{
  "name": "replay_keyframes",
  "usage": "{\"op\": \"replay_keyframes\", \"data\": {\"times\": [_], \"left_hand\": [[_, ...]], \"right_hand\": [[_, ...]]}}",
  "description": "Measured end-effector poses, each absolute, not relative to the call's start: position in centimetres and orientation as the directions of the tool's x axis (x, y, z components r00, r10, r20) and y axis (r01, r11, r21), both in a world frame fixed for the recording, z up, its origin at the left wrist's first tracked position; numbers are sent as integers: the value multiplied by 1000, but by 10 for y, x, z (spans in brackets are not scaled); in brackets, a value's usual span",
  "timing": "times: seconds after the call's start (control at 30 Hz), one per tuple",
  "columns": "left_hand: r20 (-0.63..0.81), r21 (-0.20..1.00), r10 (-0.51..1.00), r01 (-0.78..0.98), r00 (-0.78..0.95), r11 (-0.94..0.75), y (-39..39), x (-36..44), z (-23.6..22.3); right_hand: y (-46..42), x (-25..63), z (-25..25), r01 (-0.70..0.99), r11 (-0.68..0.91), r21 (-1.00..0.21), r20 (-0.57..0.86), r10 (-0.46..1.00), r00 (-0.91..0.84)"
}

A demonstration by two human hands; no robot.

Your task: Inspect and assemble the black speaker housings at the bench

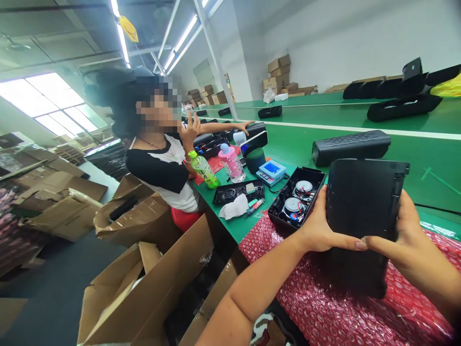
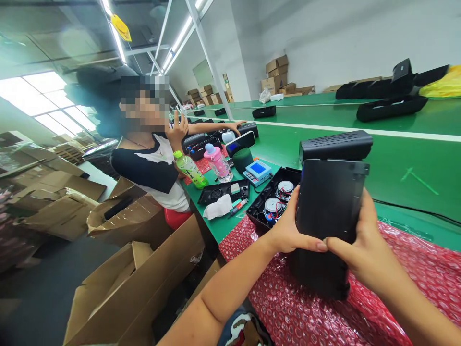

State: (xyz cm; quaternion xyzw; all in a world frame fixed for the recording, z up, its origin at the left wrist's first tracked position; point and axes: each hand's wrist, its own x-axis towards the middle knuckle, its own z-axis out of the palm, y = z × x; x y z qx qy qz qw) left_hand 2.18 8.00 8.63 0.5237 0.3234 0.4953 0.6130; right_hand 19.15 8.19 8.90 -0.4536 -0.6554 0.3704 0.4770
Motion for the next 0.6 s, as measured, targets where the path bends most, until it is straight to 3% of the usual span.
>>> {"op": "replay_keyframes", "data": {"times": [0.2, 0.33, 0.47, 0.53, 0.6], "left_hand": [[134, 959, 942, -281, 308, -44, 84, 23, 81], [168, 950, 940, -304, 297, -73, 87, 27, 76], [184, 910, 950, -409, 250, -69, 87, 28, 75], [183, 897, 963, -435, 196, -82, 86, 28, 74], [211, 907, 963, -401, 166, -129, 85, 28, 72]], "right_hand": [[83, 188, 90, 177, 251, -952, 229, 964, -134], [85, 194, 97, 107, 250, -962, 217, 943, -252], [85, 210, 115, 143, 84, -986, 29, 936, -352], [85, 218, 124, 145, -35, -989, -79, 947, -312], [86, 223, 128, 115, -49, -992, -78, 961, -264]]}}
